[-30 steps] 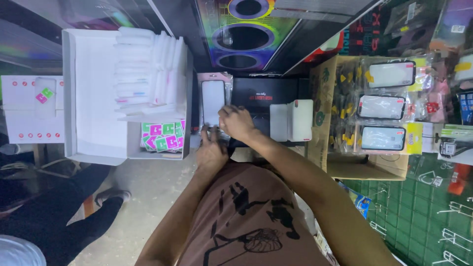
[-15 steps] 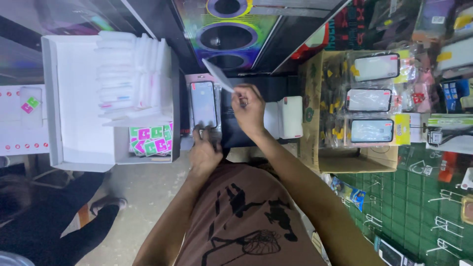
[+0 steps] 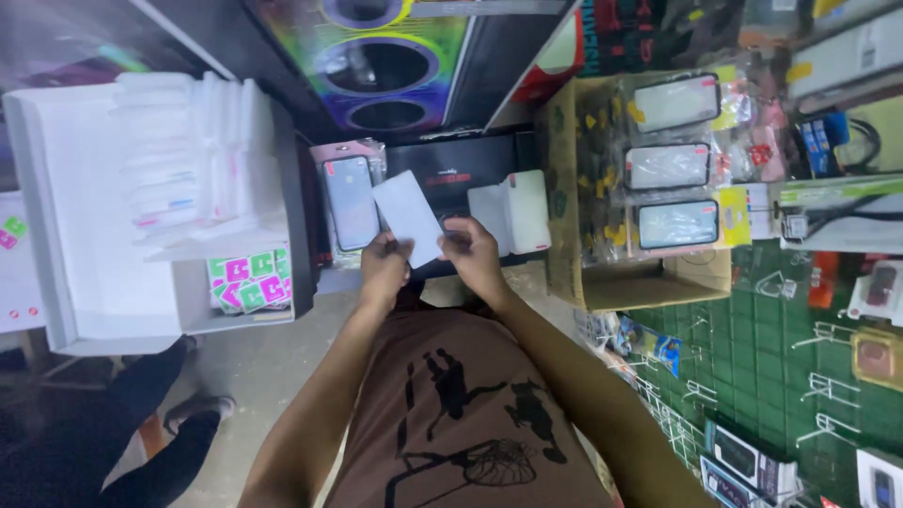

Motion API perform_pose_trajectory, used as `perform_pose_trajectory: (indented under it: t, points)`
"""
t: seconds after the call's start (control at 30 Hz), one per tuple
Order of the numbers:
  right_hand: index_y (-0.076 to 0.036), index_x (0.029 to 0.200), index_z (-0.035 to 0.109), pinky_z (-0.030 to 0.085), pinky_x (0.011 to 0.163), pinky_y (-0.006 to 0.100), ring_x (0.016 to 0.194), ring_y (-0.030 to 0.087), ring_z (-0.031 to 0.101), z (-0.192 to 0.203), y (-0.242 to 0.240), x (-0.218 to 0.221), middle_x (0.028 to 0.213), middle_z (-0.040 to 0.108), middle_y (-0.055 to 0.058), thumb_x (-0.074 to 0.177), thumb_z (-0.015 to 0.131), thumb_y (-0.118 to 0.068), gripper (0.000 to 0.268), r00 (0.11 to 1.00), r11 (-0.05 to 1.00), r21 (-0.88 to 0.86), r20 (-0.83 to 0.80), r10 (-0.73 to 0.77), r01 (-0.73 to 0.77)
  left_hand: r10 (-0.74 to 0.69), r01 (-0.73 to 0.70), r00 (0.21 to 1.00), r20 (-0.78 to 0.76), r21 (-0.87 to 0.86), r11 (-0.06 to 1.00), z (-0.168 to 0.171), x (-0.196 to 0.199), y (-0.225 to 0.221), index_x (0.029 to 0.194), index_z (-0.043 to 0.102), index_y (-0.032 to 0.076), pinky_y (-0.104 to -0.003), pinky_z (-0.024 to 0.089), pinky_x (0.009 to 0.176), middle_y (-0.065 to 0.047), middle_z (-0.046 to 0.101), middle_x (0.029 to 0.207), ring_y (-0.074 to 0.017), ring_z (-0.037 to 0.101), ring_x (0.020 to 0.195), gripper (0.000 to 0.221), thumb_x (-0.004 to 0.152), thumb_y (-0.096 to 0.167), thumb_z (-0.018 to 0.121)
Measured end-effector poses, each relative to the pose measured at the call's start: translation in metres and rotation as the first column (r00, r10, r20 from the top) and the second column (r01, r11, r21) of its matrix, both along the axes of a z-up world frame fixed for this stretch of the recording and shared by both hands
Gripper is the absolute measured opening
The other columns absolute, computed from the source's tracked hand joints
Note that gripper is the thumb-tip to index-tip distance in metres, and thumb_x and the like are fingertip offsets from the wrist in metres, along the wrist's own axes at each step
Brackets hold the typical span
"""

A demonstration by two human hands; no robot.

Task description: The person organizes various phone accessories by picking up screen protectors, cases, and small cleaning kits from a large white box and placing them onto a black surface or into a smaller cardboard box.

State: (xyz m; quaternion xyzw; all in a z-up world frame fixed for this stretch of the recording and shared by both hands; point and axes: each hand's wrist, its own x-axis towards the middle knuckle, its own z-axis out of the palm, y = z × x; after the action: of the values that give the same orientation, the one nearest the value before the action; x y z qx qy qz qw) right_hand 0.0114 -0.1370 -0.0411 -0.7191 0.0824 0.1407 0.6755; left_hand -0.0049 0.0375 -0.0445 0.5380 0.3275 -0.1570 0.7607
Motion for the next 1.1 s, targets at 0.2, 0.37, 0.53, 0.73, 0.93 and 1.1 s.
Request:
perform_pose_trajectory:
  t: [0.2,0.37,0.53,0.73,0.93,1.1]
  points:
    - [0.003,0.126,0.059,0.062,0.082,0.041,0.091,0.027,0.073,-0.037,-0.048,-0.026,0.104,0.071,0.018,0.100,0.062,-0.016,0.033,0.818,0.780,0.565,-0.562,0.122,0.271,-0.127,0.130,0.991,-0.045,0.071,0.989,-0.055,0.001,-0.058,0.113,0.065,-0.001,-0.029,0.055,0.043,-0.010,0.072,0.082,-0.0159,0.067,0.054,0.027,0.090,0.013,0.070]
    - [-0.001,0.122,0.060,0.058,0.080,0.041,0.087,0.026,0.070,-0.113,-0.070,-0.059,0.103,0.071,0.014,0.101,0.055,-0.015,0.026,0.740,0.710,0.487,-0.669,-0.071,0.509,-0.356,0.399,0.913,-0.200,0.254,0.881,-0.103,0.005,-0.092,0.112,0.071,0.001,-0.036,0.061,0.059,-0.014,0.076,0.091,-0.0220,0.074,0.069,0.033,0.086,0.020,0.074]
    - [0.000,0.113,0.061,0.056,0.074,0.041,0.085,0.027,0.067,-0.176,-0.083,-0.068,0.098,0.069,0.015,0.100,0.056,-0.010,0.017,0.751,0.618,0.519,-0.633,-0.187,0.591,-0.515,0.507,0.838,-0.179,0.606,0.613,-0.161,0.020,-0.113,0.107,0.078,0.005,-0.038,0.060,0.076,-0.014,0.079,0.093,-0.0240,0.075,0.081,0.032,0.085,0.028,0.079]
    - [-0.006,0.104,0.058,0.058,0.074,0.044,0.082,0.023,0.063,-0.208,-0.084,-0.058,0.091,0.063,0.007,0.097,0.058,-0.002,0.008,0.570,0.514,0.311,-0.664,-0.484,0.799,-0.402,0.495,0.863,-0.307,0.351,0.795,-0.185,0.055,-0.128,0.109,0.072,0.003,-0.041,0.065,0.067,-0.018,0.077,0.085,-0.0248,0.077,0.072,0.033,0.080,0.019,0.075]
    - [-0.006,0.100,0.055,0.059,0.076,0.045,0.080,0.026,0.064,-0.197,-0.084,-0.048,0.091,0.063,0.008,0.093,0.056,-0.001,0.008,0.470,0.457,0.217,-0.676,-0.568,0.863,-0.390,0.365,0.912,-0.127,0.682,0.633,-0.230,0.084,-0.124,0.118,0.067,0.003,-0.042,0.061,0.081,-0.017,0.077,0.090,-0.0302,0.077,0.084,0.042,0.082,0.024,0.078]
    - [0.007,0.117,0.059,0.061,0.082,0.043,0.088,0.027,0.067,-0.207,-0.084,-0.051,0.101,0.066,0.013,0.095,0.058,0.002,0.023,0.413,0.407,0.155,-0.599,-0.686,0.900,-0.426,0.424,0.890,-0.163,0.637,0.644,-0.195,0.113,-0.135,0.132,0.063,0.010,-0.047,0.053,0.094,-0.025,0.070,0.115,-0.0413,0.067,0.110,0.052,0.081,0.021,0.067]
